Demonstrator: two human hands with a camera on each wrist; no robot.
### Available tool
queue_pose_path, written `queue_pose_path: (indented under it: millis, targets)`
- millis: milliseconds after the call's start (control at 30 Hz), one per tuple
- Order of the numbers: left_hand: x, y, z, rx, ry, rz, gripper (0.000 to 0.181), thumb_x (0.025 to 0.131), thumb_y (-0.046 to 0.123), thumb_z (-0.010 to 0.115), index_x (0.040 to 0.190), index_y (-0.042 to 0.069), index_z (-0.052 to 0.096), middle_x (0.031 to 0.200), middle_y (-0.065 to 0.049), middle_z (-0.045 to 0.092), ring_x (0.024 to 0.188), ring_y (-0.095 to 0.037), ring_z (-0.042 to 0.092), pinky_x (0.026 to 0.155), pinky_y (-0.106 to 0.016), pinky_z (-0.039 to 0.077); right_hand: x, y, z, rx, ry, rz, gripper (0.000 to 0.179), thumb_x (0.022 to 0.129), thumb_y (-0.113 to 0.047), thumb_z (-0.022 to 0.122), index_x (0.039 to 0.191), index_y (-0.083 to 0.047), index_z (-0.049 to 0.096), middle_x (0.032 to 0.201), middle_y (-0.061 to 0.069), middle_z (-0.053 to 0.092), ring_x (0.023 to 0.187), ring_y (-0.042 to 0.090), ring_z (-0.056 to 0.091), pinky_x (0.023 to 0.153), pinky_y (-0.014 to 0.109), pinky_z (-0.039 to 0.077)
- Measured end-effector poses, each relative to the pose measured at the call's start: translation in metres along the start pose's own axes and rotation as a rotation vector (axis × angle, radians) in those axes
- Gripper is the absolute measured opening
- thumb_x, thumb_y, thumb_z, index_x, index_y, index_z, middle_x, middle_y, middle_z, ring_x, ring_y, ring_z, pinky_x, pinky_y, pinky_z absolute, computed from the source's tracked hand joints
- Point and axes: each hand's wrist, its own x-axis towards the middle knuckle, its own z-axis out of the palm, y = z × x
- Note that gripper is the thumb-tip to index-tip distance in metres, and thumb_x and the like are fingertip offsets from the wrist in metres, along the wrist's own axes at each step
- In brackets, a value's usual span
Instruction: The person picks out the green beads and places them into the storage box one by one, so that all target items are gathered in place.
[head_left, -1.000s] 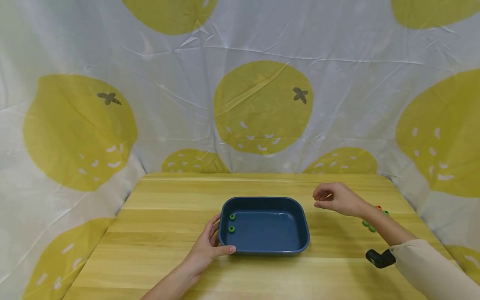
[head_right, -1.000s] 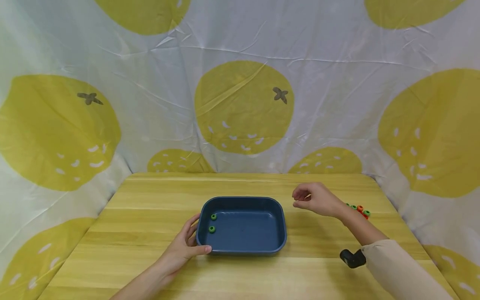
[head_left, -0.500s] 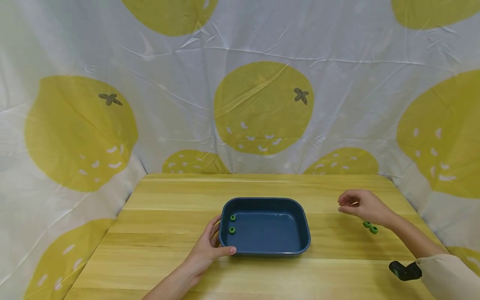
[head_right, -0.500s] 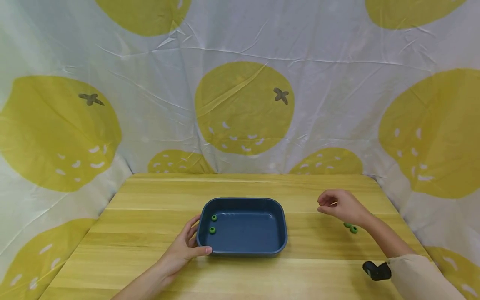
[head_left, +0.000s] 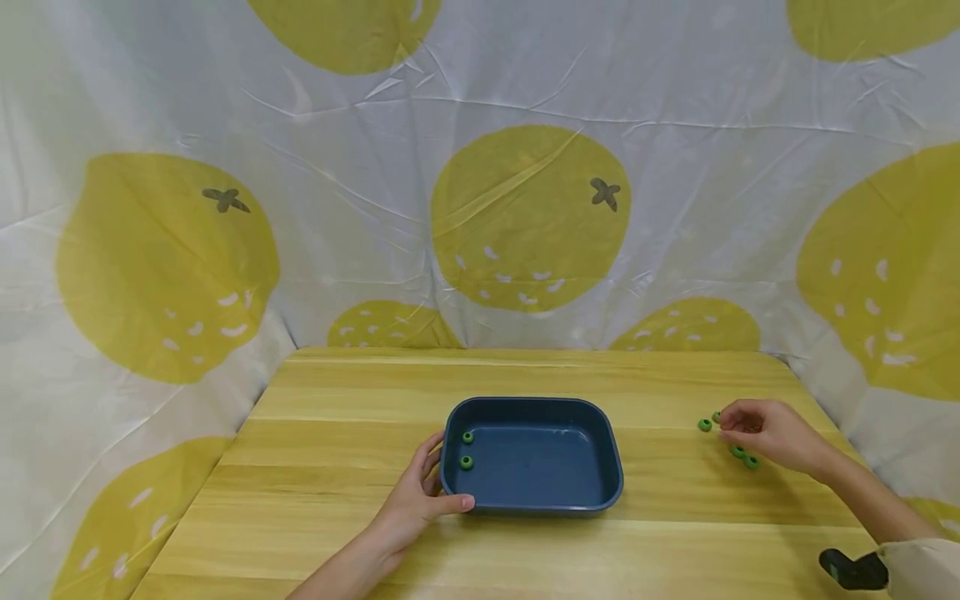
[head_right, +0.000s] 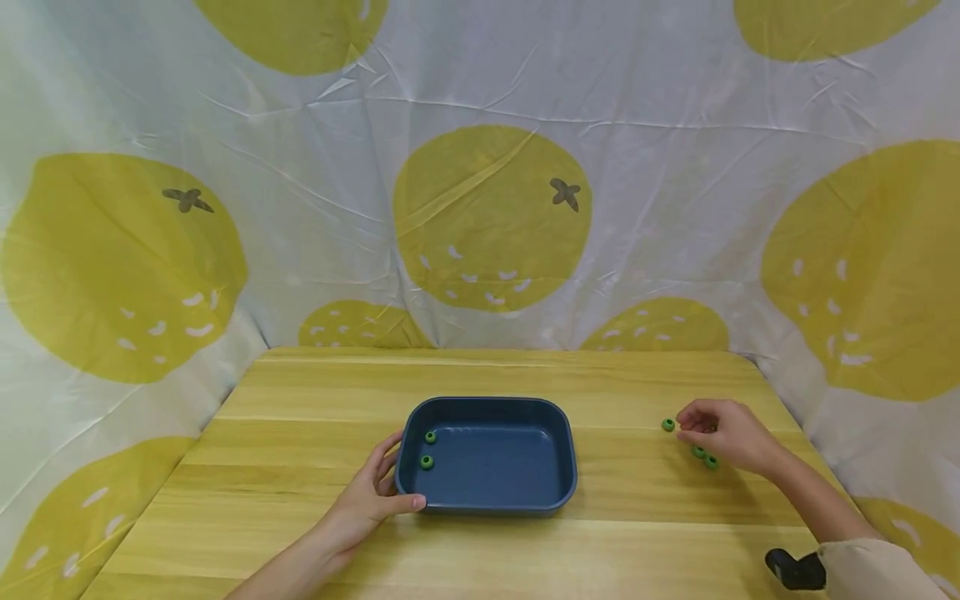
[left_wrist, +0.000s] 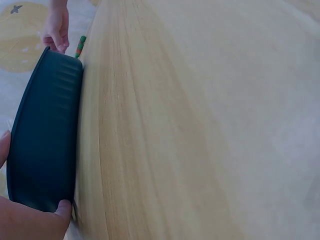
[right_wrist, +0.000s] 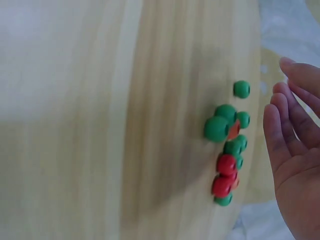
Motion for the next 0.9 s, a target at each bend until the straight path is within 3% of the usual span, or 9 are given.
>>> queue_pose_path:
  millis: [300, 600, 900]
  targets:
    - [-0.001, 0.0, 0.001, 0.004, -0.005, -0.007, 0.108, 0.08, -0.001, 0.088, 0.164, 0.016, 0.022, 0.165, -0.021, 0.029, 0.145, -0.044, 0.037, 0.109, -0.052, 0.041, -0.025, 0.028, -0.003, -0.007, 0.011, 0.104, 0.014, 0.094, -0.012, 0.078, 0.102, -0.003, 0.072, 0.091, -0.002, 0.07, 0.078, 0.007, 0.064, 0.064, 0.028, 0.053]
    - [0.0, 0.003, 0.001, 0.01, 0.006, -0.005, 0.108, 0.079, -0.002, 0.088, 0.164, 0.017, 0.024, 0.164, -0.02, 0.03, 0.144, -0.044, 0.038, 0.109, -0.052, 0.041, -0.04, 0.049, -0.001, -0.013, -0.016, 0.26, 0.034, 0.092, -0.025, 0.081, 0.11, 0.002, 0.07, 0.098, 0.004, 0.069, 0.081, 0.006, 0.064, 0.069, 0.028, 0.054]
    - [0.001, 0.002, 0.0, 0.004, 0.004, -0.002, 0.106, 0.08, -0.001, 0.088, 0.163, 0.017, 0.025, 0.165, -0.02, 0.029, 0.146, -0.043, 0.036, 0.109, -0.051, 0.042, -0.038, 0.048, 0.005, -0.088, -0.025, 0.221, 0.036, 0.09, -0.028, 0.083, 0.111, -0.001, 0.074, 0.092, 0.002, 0.064, 0.076, 0.007, 0.057, 0.066, 0.028, 0.05]
